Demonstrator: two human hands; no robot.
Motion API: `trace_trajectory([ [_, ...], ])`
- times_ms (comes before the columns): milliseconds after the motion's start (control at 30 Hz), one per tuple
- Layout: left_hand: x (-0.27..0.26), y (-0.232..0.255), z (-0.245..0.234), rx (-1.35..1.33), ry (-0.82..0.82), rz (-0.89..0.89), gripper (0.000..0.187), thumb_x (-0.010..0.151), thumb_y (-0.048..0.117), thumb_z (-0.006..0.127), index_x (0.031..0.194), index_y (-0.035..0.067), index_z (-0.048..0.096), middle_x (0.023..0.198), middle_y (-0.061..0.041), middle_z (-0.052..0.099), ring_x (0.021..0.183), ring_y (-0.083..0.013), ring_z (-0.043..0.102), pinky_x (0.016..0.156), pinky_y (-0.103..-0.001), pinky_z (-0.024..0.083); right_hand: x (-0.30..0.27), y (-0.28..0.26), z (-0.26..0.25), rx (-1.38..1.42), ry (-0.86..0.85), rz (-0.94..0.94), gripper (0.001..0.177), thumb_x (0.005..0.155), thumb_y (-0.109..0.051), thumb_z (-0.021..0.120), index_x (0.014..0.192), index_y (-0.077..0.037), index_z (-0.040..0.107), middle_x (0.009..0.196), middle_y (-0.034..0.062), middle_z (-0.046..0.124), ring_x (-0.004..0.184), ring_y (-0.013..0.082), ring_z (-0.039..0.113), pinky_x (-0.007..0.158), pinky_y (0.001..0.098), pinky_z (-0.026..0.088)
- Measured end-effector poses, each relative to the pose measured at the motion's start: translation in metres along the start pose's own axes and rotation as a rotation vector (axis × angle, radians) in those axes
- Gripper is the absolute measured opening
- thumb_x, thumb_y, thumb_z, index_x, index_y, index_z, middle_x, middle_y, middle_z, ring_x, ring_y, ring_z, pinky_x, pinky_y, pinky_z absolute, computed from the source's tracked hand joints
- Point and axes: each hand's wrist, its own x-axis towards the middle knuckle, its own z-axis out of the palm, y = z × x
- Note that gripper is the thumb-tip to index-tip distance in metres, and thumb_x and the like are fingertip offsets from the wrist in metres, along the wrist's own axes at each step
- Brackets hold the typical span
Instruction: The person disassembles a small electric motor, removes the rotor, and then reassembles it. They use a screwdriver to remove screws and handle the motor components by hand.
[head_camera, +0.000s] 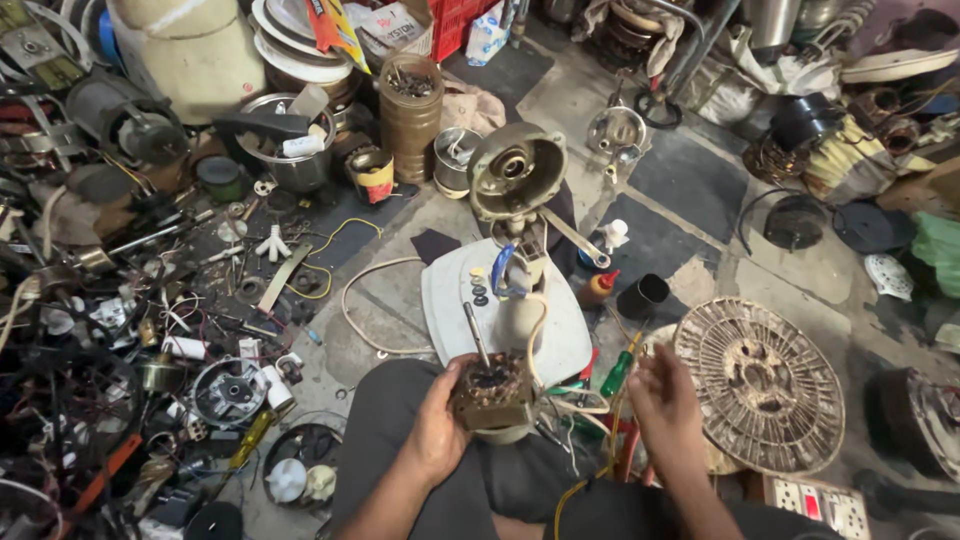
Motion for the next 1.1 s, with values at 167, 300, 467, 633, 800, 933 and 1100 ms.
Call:
trace_trajectory([
  [167, 0.021, 0.005, -0.002, -0.027, 0.041, -0.031, 0.053, 0.105, 0.04, 0.038, 0.125, -0.002, 0.064, 0.118, -0.018, 0.073, 0.108, -0.0299, 0.071, 0.101, -0.045, 0.054, 0.126, 0.059, 0.041, -0.109, 0.004, 0.012, 0.079, 0.088, -0.015, 0.075, 0.153, 0.002, 0.035, 0.133, 0.0155, 0.06, 0.111, 0.0222, 0.062, 0.093, 0.0344, 0.053],
  [300, 0.027, 0.019, -0.005, -0.128, 0.088, -0.201, 0.056, 0.099, 0.046, 0.041, 0.122, 0.003, 0.067, 0.115, -0.016, 0.075, 0.105, -0.0301, 0.072, 0.097, -0.046, 0.056, 0.194, 0.098, 0.08, -0.028, -0.03, 0.142, 0.076, 0.081, -0.013, 0.08, 0.147, 0.005, 0.046, 0.127, 0.019, 0.064, 0.104, 0.0254, 0.063, 0.088, 0.0378, 0.054],
  [467, 0.041, 0.027, -0.011, -0.194, -0.02, -0.261, 0.053, 0.101, 0.046, 0.044, 0.124, 0.004, 0.065, 0.118, -0.015, 0.073, 0.109, -0.0289, 0.071, 0.101, -0.044, 0.055, 0.229, 0.136, 0.113, -0.293, -0.01, 0.074, 0.081, 0.078, -0.028, 0.087, 0.142, 0.004, 0.049, 0.121, 0.0177, 0.068, 0.108, 0.0268, 0.065, 0.094, 0.0372, 0.051],
  [633, 0.051, 0.026, -0.018, -0.231, -0.025, -0.254, 0.048, 0.102, 0.041, 0.043, 0.126, 0.004, 0.064, 0.121, -0.014, 0.073, 0.111, -0.028, 0.07, 0.103, -0.043, 0.054, 0.249, 0.17, 0.126, -0.651, -0.009, 0.149, 0.072, 0.081, -0.048, 0.088, 0.131, -0.003, 0.065, 0.12, 0.0219, 0.067, 0.111, 0.0383, 0.063, 0.095, 0.0475, 0.048],
  [800, 0.049, 0.028, -0.01, -0.158, 0.012, -0.231, 0.049, 0.102, 0.04, 0.041, 0.127, 0.004, 0.063, 0.123, -0.014, 0.072, 0.113, -0.0274, 0.07, 0.103, -0.043, 0.054, 0.229, 0.137, 0.124, -0.469, 0.089, 0.056, 0.062, 0.082, -0.045, 0.088, 0.12, -0.003, 0.063, 0.112, 0.015, 0.07, 0.103, 0.032, 0.066, 0.095, 0.0463, 0.05],
  [933, 0.043, 0.022, -0.003, -0.069, 0.019, -0.133, 0.044, 0.103, 0.037, 0.041, 0.128, 0.005, 0.059, 0.126, -0.013, 0.07, 0.116, -0.0266, 0.069, 0.103, -0.043, 0.055, 0.182, 0.058, 0.092, 0.236, 0.143, 0.113, 0.042, 0.089, -0.03, 0.082, 0.118, -0.008, 0.061, 0.108, 0.0083, 0.067, 0.096, 0.0235, 0.063, 0.087, 0.0419, 0.054],
  [1100, 0.03, 0.01, 0.002, 0.012, -0.053, -0.055, 0.039, 0.107, 0.035, 0.04, 0.129, 0.006, 0.055, 0.125, -0.013, 0.069, 0.115, -0.0255, 0.069, 0.101, -0.042, 0.055, 0.115, -0.045, 0.034, 0.556, -0.002, 0.334, 0.037, 0.091, -0.023, 0.071, 0.124, -0.015, 0.056, 0.107, 0.0023, 0.064, 0.093, 0.0207, 0.066, 0.077, 0.0455, 0.061],
])
